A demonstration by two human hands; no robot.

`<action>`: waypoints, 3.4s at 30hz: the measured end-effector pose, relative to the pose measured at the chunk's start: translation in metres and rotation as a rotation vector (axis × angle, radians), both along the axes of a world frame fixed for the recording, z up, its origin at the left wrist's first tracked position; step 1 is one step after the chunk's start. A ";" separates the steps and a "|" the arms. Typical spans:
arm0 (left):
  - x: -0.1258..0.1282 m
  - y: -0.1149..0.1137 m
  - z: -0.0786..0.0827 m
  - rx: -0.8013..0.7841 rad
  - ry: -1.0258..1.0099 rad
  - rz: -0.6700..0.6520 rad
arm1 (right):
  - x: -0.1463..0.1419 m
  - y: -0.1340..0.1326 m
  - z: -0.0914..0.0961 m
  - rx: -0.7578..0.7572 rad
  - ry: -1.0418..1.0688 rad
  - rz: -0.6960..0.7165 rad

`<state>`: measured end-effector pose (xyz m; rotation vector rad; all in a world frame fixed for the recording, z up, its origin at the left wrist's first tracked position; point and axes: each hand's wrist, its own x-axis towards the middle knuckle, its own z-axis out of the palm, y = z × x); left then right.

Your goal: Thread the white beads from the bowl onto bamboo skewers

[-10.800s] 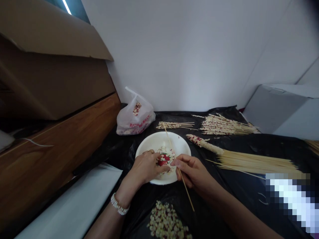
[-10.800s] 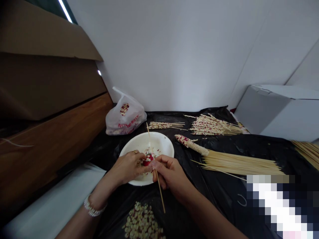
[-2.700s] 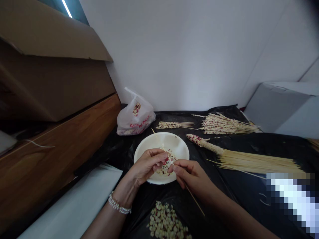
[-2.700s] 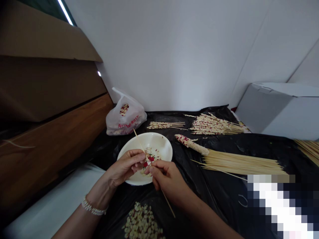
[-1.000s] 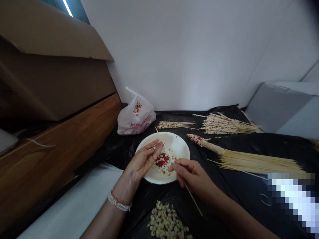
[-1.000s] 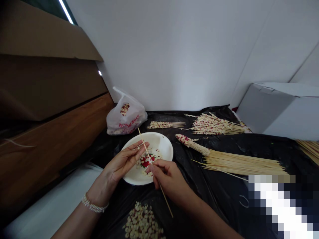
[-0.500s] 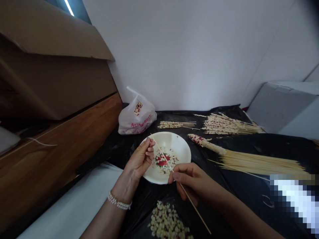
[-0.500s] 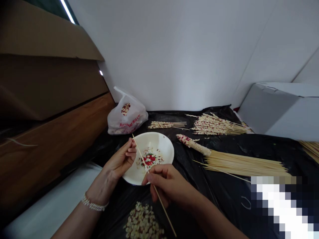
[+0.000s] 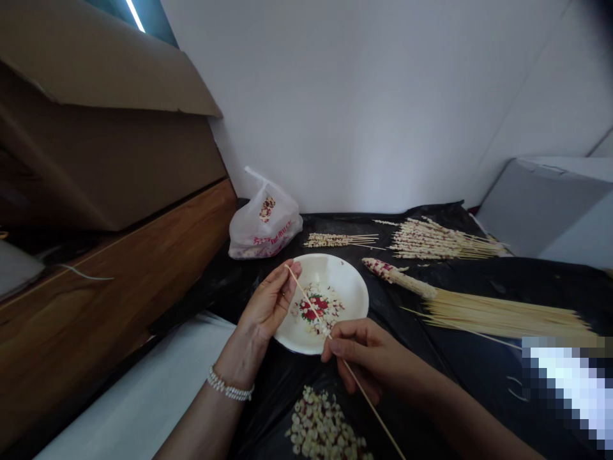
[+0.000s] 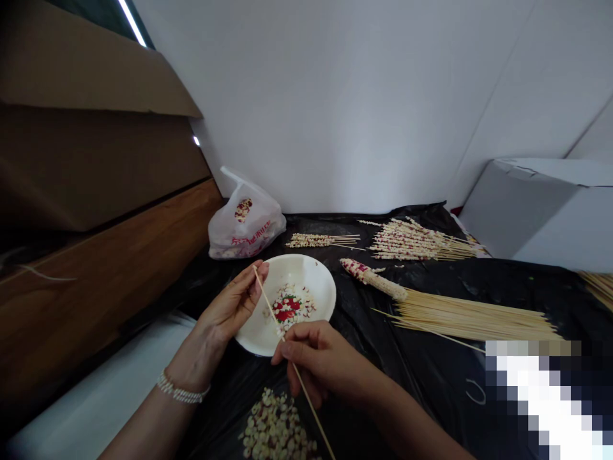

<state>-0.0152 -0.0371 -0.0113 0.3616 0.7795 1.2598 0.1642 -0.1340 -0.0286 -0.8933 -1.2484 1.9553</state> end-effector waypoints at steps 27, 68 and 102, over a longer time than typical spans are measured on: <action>0.002 0.001 -0.003 0.028 0.067 0.007 | -0.004 -0.002 -0.002 -0.047 0.037 -0.007; 0.004 0.001 -0.004 0.084 0.097 0.027 | -0.012 -0.004 0.000 -0.002 -0.029 -0.101; 0.003 -0.001 0.001 -0.086 -0.158 -0.201 | -0.014 -0.004 -0.003 0.108 -0.117 -0.163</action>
